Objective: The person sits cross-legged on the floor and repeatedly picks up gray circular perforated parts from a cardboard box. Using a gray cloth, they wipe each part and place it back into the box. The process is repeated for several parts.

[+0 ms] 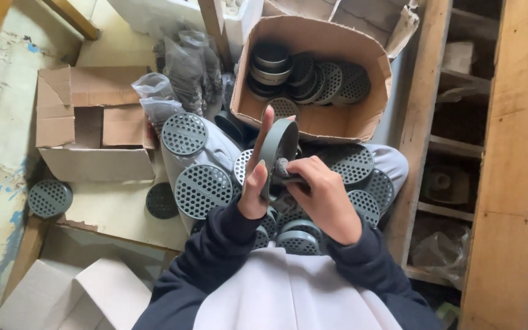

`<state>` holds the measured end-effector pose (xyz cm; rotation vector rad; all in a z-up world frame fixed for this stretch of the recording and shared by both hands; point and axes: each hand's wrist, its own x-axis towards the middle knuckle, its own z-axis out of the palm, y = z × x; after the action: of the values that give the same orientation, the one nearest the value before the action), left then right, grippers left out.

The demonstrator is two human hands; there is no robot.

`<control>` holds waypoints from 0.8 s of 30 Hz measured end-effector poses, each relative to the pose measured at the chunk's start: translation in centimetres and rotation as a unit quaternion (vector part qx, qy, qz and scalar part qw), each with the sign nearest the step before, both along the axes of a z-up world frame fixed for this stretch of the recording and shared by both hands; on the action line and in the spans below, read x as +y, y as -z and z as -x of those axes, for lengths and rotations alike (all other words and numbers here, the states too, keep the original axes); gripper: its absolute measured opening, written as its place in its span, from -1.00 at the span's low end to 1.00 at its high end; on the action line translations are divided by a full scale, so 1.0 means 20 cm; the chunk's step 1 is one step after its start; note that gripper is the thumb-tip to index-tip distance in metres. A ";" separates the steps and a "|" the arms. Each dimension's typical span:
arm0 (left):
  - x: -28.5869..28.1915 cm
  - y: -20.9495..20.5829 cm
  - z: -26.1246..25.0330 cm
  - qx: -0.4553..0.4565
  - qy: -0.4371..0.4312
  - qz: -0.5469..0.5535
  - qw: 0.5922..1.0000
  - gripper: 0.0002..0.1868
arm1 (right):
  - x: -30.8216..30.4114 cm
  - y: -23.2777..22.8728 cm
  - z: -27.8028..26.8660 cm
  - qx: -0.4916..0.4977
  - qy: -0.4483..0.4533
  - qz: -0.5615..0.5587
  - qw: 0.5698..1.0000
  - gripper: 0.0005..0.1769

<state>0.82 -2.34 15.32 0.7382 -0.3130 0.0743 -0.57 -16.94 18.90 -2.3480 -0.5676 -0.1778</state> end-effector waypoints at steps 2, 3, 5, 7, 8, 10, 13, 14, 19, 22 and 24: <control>0.03 -0.05 0.00 -0.012 0.042 -0.123 0.991 0.07 | -0.05 -0.06 0.01 0.142 -0.078 -0.131 0.978 -0.71; 0.03 -0.06 0.01 0.001 0.046 -0.125 0.991 0.07 | -0.11 -0.02 0.02 0.155 -0.074 -0.135 0.976 -0.71; 0.02 -0.08 0.01 -0.065 0.078 -0.263 0.959 0.16 | -0.23 0.05 0.02 0.302 -0.066 -0.303 0.901 -0.72; 0.03 -0.10 0.02 -0.085 0.088 -0.304 0.945 0.10 | -0.26 -0.02 0.08 0.343 -0.029 -0.416 0.841 -0.70; 0.03 -0.10 0.05 -0.104 0.098 -0.341 0.929 0.06 | -0.29 -0.06 0.13 0.377 0.012 -0.520 0.766 -0.64; 0.03 -0.02 0.09 -0.136 0.067 -0.414 0.898 -0.04 | -0.37 0.03 0.15 0.407 -0.005 -0.587 0.700 -0.65; 0.00 0.12 0.15 -0.226 -0.001 -0.548 0.805 -0.20 | -0.39 0.17 0.23 0.433 0.003 -0.595 0.677 -0.49; -0.01 0.17 0.17 -0.277 -0.037 -0.606 0.745 -0.25 | -0.38 0.21 0.26 0.437 0.028 -0.537 0.721 -0.37; -0.02 0.30 0.31 -0.279 -0.011 -0.671 0.687 -0.32 | -0.45 0.40 0.25 0.459 0.105 -0.183 0.863 -0.68; -0.01 0.32 0.30 -0.281 0.030 -0.682 0.675 -0.33 | -0.48 0.31 0.21 0.463 0.134 -0.062 0.874 -0.67; 0.00 0.29 0.23 -0.277 0.054 -0.671 0.685 -0.33 | -0.50 0.20 0.16 0.457 0.148 -0.005 0.877 -0.67</control>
<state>-3.72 -2.36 9.48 2.1917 -1.0452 -0.0712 -3.76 -27.01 14.94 -2.1674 0.2603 0.7595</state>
